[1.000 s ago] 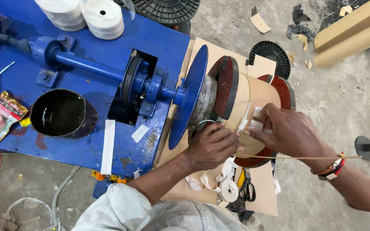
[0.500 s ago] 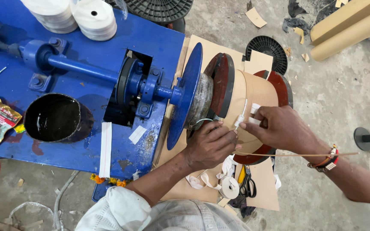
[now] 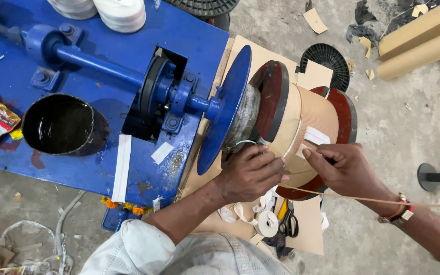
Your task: The person assembles a cylindrical object using a blue machine. They secure a cardboard tube with a string, cut the string with scissors, apply glue to the edges, and attach a cardboard sheet to the cylinder. The person uses a clamp to secure the assembly and then removes the finished cylinder from the machine.
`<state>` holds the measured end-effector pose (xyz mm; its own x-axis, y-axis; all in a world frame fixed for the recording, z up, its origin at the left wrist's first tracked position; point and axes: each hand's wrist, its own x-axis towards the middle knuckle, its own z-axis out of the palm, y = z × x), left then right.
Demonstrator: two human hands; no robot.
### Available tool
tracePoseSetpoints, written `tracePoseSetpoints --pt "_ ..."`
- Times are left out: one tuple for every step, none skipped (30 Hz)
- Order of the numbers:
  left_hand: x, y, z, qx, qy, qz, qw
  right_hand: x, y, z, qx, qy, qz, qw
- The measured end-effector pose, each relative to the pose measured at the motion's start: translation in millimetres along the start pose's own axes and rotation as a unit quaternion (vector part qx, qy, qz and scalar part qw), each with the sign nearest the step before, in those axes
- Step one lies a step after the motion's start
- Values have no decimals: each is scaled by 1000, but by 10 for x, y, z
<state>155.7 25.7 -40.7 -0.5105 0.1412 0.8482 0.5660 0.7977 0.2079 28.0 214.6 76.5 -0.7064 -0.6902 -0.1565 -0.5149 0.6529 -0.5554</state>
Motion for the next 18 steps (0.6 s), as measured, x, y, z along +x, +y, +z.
tracePoseSetpoints --pt "-7 7 -3 -8 0 -3 1000 -13 1 10 -4 3 1 1000" --pt "-5 3 1 -8 4 -4 1000 -15 -3 6 -12 8 -6 1000" --pt "-12 2 1 -9 7 -9 1000 -9 -9 3 -19 9 -11 1000" --pt "-21 1 -4 -9 1 -10 1000 1 -20 -1 -25 -10 8 1000" --pt "-21 0 6 -12 -1 -11 1000 1 -32 -38 -35 -28 30 999" --pt "-23 -6 9 -10 -1 -10 1000 9 -45 -80 -46 -45 47 997" --pt "-31 -14 11 -7 0 -10 1000 29 -55 -124 -95 -47 41 994" --pt "-35 -18 14 -8 0 -9 1000 30 -62 -180 -142 -46 38 988" --pt "-39 -18 16 -9 0 -5 1000 19 -65 -231 -188 -45 35 980" --pt "-41 -22 20 -10 2 -5 1000 16 -59 -275 -171 -56 -6 984" --pt "-39 -20 25 -11 6 -5 1000 15 -46 -323 -154 -67 -48 985" --pt "-39 -16 29 -14 8 -7 1000 12 -27 -350 -136 -78 -88 984" --pt "-39 -10 32 -14 7 -8 1000 10 -3 -336 -128 -77 -90 985" --pt "-38 -6 37 -12 6 -8 1000 21 25 -313 -121 -77 -94 985" --pt "-39 -5 40 -10 6 -10 1000 42 55 -296 -113 -76 -99 986" --pt "-41 -1 43 -10 5 -9 1000 66 83 -274 -113 -69 -142 981" --pt "-45 -1 47 -10 4 -10 1000 100 108 -256 -112 -61 -186 974" --pt "-49 -2 51 -9 3 -10 1000 141 130 -248 -111 -53 -231 965"
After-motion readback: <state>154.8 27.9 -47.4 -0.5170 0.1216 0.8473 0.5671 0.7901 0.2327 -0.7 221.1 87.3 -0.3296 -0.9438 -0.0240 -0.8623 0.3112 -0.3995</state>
